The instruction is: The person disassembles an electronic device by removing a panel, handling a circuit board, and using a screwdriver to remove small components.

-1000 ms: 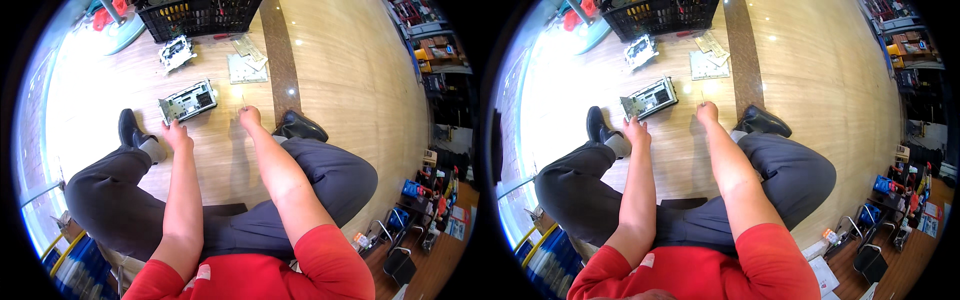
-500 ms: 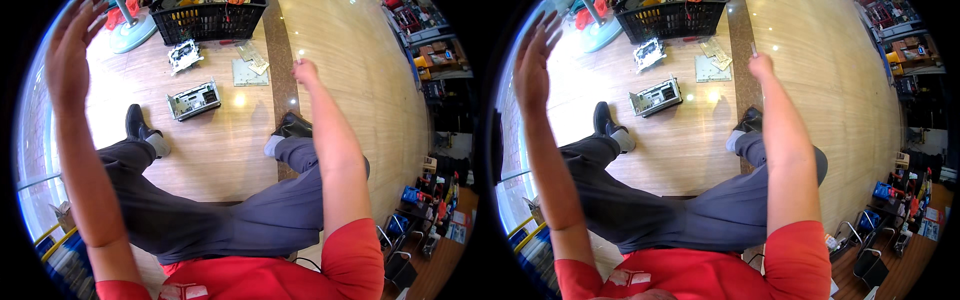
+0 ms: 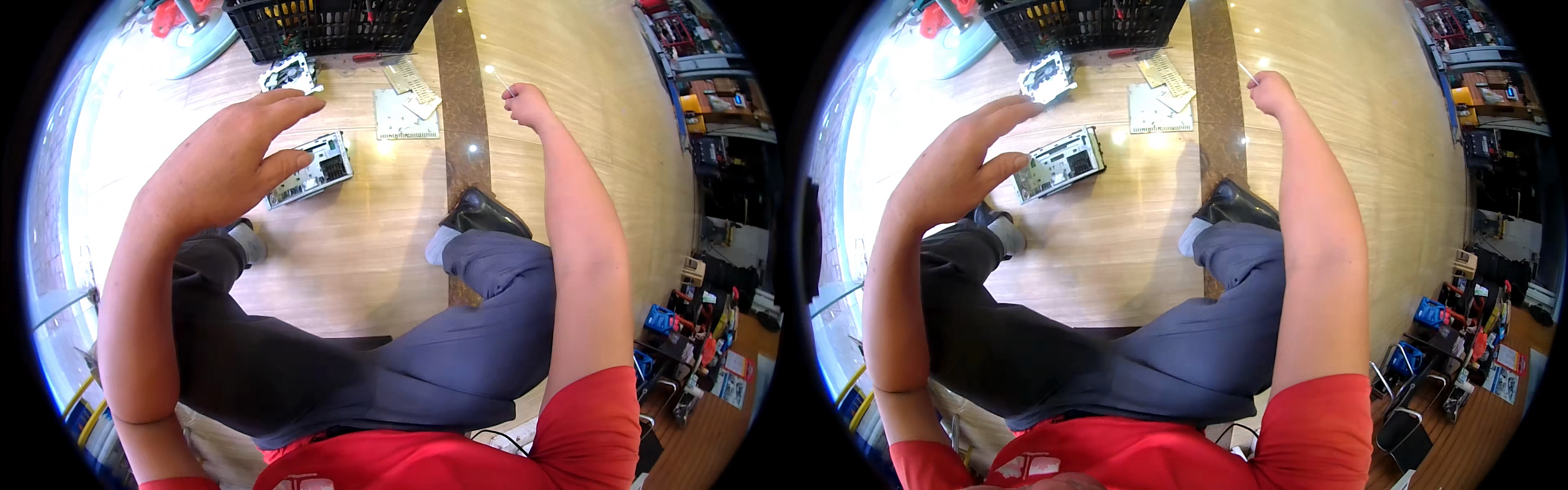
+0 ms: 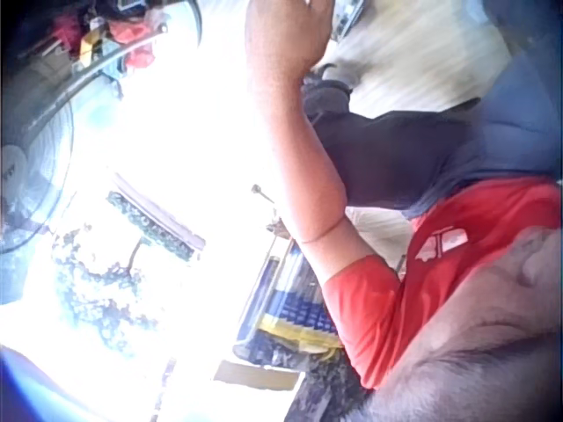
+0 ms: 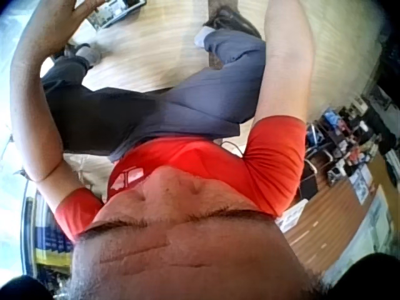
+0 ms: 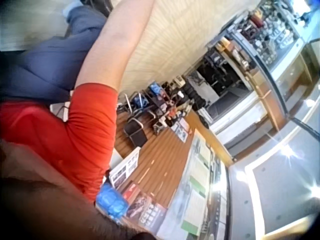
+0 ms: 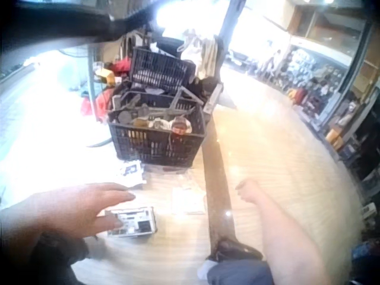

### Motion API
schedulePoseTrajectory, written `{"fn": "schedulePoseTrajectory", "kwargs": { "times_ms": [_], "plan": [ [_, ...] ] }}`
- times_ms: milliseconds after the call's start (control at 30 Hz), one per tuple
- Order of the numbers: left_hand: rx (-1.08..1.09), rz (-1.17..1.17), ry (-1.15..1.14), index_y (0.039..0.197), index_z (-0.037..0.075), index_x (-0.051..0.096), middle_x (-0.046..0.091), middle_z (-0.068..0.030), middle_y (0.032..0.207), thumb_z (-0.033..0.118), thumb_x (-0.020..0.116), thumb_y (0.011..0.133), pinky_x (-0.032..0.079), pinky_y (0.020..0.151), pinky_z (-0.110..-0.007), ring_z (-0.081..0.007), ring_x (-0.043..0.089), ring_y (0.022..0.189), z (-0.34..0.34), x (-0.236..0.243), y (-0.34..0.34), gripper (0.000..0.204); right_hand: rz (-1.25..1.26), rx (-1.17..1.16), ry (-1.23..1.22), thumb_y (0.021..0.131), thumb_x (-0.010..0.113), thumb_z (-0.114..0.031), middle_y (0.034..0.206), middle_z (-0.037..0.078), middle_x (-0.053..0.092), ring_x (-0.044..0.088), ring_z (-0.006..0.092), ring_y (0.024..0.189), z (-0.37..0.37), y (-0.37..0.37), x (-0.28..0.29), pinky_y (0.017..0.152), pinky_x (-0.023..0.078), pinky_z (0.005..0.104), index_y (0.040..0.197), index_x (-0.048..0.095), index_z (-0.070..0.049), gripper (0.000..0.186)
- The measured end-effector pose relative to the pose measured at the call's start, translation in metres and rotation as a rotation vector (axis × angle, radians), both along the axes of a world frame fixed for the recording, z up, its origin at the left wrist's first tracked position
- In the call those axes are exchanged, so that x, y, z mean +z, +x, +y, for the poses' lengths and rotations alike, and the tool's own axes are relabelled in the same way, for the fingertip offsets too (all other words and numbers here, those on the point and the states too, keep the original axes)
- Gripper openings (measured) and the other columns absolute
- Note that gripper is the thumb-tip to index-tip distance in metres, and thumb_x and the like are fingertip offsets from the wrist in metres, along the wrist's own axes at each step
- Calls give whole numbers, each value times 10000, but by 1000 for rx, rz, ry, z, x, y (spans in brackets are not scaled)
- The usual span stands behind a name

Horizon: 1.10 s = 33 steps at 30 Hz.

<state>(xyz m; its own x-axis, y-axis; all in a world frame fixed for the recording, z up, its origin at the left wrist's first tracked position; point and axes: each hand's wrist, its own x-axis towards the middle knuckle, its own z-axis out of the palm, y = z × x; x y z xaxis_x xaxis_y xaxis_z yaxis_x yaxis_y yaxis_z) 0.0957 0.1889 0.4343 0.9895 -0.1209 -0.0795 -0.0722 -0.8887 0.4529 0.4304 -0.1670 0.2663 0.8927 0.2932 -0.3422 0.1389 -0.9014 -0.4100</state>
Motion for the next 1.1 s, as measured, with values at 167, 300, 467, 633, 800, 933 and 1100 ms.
{"fn": "schedulePoseTrajectory", "kwargs": {
  "times_ms": [167,300,467,633,800,933,1100],
  "plan": [
    [90,226,32,1361,56,498,543,-175,1351,122,622,882,404,1043,-422,-373,517,1216,17,-3,13,499,5,212,-156,824,619,-104,968,151,711,673,305,886,54,7,-61,810,524,386,992,725,-100,199],
    [120,277,4,1372,66,495,540,-171,1361,118,646,852,394,1066,-436,-368,515,1233,24,-22,23,544,-6,337,-216,835,586,-69,1023,169,696,668,334,924,49,0,-114,822,529,405,986,725,-89,207],
    [208,347,22,1376,52,485,540,-173,1360,107,649,852,389,1074,-436,-367,513,1240,38,-23,18,551,52,351,-376,833,598,-104,1006,180,690,658,338,937,72,-4,-152,833,522,412,957,717,-80,174],
    [233,448,-29,1377,58,485,541,-174,1359,143,670,842,390,1076,-427,-368,510,1242,37,-28,23,572,21,302,-344,831,618,-130,986,168,693,657,324,926,86,-7,-168,821,520,409,947,703,-82,151],
    [224,435,-3,1374,55,489,545,-174,1354,150,677,838,393,1073,-427,-359,518,1235,36,-29,22,576,37,90,-325,859,561,-161,1152,183,662,636,341,1068,107,-20,-155,898,515,417,1091,701,-66,287],
    [226,458,-26,1367,54,492,550,-175,1344,107,675,832,408,1058,-416,-350,526,1227,32,-24,25,568,18,55,-279,854,564,-160,1151,180,664,635,341,1071,102,-19,-157,896,516,419,1080,705,-67,282],
    [156,433,-80,1347,53,501,557,-175,1323,62,680,806,437,1015,-409,-355,549,1182,28,-27,29,570,-31,42,-287,838,577,-127,1101,191,678,647,356,1035,79,-11,-183,889,517,426,1008,729,-62,237]
  ]
}}
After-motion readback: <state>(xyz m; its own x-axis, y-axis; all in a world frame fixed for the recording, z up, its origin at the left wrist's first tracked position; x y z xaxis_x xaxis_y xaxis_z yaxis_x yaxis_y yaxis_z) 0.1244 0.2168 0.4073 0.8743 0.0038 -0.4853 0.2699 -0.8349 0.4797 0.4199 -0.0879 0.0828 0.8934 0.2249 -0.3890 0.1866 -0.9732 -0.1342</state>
